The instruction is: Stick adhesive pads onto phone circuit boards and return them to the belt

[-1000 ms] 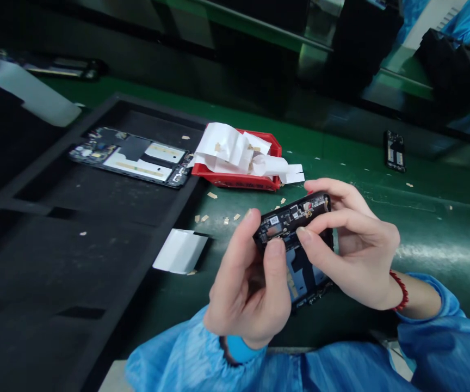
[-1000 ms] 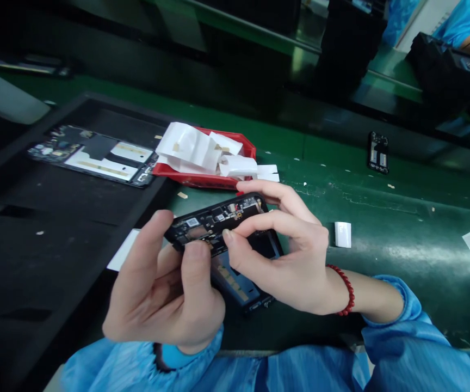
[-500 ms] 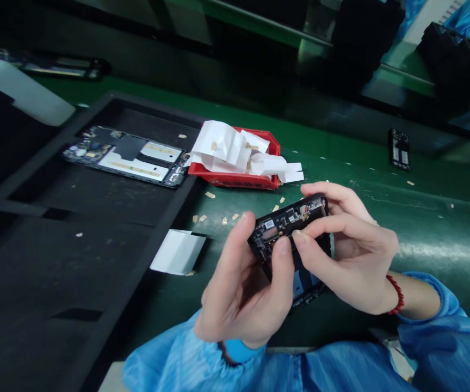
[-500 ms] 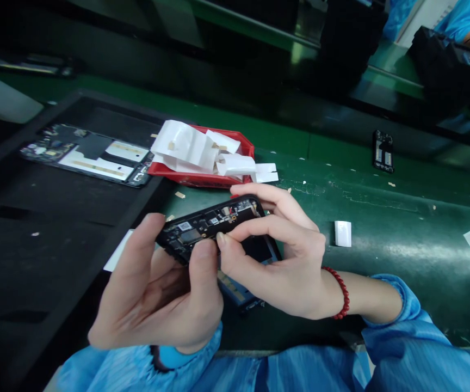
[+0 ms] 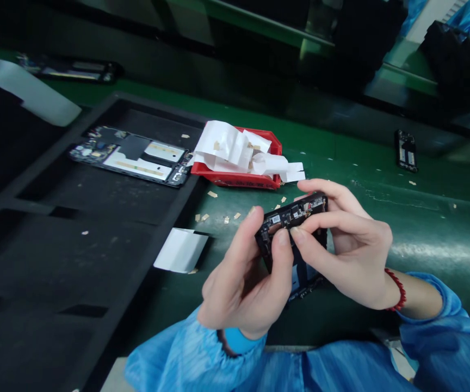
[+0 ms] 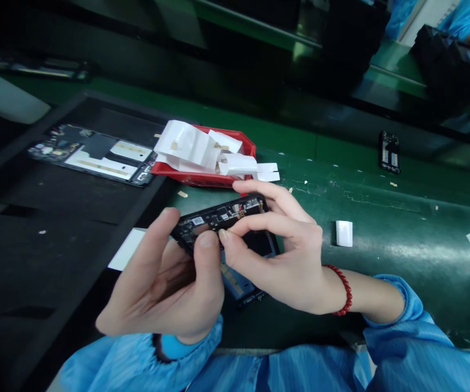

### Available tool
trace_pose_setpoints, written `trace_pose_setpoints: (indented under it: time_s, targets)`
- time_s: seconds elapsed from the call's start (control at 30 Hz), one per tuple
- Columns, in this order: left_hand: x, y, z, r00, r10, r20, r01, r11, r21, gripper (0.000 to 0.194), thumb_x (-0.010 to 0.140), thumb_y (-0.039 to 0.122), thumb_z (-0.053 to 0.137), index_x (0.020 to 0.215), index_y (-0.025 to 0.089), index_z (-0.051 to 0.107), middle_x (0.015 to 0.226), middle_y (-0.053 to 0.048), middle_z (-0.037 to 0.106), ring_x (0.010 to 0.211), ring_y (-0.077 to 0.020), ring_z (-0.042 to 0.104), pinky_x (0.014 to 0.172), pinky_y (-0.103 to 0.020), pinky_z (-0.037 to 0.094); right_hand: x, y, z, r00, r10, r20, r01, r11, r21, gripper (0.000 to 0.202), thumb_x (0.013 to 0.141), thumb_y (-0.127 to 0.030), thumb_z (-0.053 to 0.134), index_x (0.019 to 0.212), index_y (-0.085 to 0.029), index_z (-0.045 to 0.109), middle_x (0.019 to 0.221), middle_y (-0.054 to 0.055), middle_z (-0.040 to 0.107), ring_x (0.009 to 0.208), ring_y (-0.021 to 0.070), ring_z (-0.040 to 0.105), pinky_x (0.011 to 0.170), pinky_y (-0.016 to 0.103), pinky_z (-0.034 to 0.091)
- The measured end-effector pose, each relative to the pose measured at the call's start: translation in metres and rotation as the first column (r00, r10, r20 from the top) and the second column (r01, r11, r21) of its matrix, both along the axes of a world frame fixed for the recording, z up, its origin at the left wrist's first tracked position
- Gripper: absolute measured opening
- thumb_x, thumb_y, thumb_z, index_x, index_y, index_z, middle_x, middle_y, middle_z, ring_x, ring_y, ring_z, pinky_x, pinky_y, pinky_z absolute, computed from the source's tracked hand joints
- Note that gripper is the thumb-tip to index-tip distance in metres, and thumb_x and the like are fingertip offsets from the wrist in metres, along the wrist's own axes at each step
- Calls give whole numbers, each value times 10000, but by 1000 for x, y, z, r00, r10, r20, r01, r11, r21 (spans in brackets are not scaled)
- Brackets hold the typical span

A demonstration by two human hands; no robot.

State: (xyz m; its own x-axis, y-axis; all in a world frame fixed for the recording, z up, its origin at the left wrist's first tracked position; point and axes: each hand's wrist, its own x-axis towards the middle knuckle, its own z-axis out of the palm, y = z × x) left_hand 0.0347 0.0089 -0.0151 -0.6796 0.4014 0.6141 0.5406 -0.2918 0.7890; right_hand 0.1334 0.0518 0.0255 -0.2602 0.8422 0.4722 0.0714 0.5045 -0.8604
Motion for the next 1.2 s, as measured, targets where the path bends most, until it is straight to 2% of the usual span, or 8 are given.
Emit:
trace_pose_setpoints:
  time_s: [0.13,0.23,0.47,0.63,0.8,1.0,1.2]
  targets:
    - [2,-1,2,987,-116,110,110,993,52,433,840,106,701,1239,268,740,1017,14,825,621,-120,744,601,-203,618,1,2,1,1000,-10,14,10,1000,-9,130,832,-110,727,743,-201,702,1237,106,714,999,236,744,917,437,639]
    - [3,-2,4,978,-152,144,143,987,69,457,845,79,666,1243,293,737,979,42,827,590,-102,720,571,-189,594,3,3,3,1000,15,16,-15,1000,-23,138,829,-105,729,735,-201,699,1263,104,700,1048,245,738,936,432,637]
    - [3,-4,4,981,-128,148,124,992,31,477,839,64,673,1224,337,744,914,71,825,497,-71,636,502,-180,531,8,5,12,996,36,79,-32,998,-48,177,786,-63,749,717,-218,698,1282,85,688,1110,250,715,1003,449,611]
    - [3,-4,2,981,-119,153,113,992,50,462,834,59,683,1200,333,754,1024,74,818,574,-83,702,561,-180,581,9,6,14,993,27,118,-22,999,-45,183,784,-55,751,715,-218,702,1241,80,706,1145,247,695,1049,454,572]
    - [3,-4,2,985,-109,133,107,994,25,477,800,73,739,1217,305,746,1036,50,815,673,-117,763,676,-203,635,9,5,13,993,11,117,-8,999,-31,159,786,-73,759,724,-210,707,1201,86,718,1092,239,708,978,429,596]
    - [3,-2,6,995,-96,40,95,995,11,436,805,111,728,1229,213,735,959,-17,828,634,-165,774,627,-244,659,9,3,14,992,-1,129,6,999,-40,162,776,-81,771,723,-219,704,1183,72,728,1063,243,710,899,410,620]
    - [3,0,6,994,-95,51,94,995,17,515,752,52,771,1223,257,737,965,13,828,630,-151,768,657,-245,670,8,3,15,993,9,118,-5,999,-40,163,779,-68,760,715,-206,702,1162,91,735,1050,227,716,899,393,619]
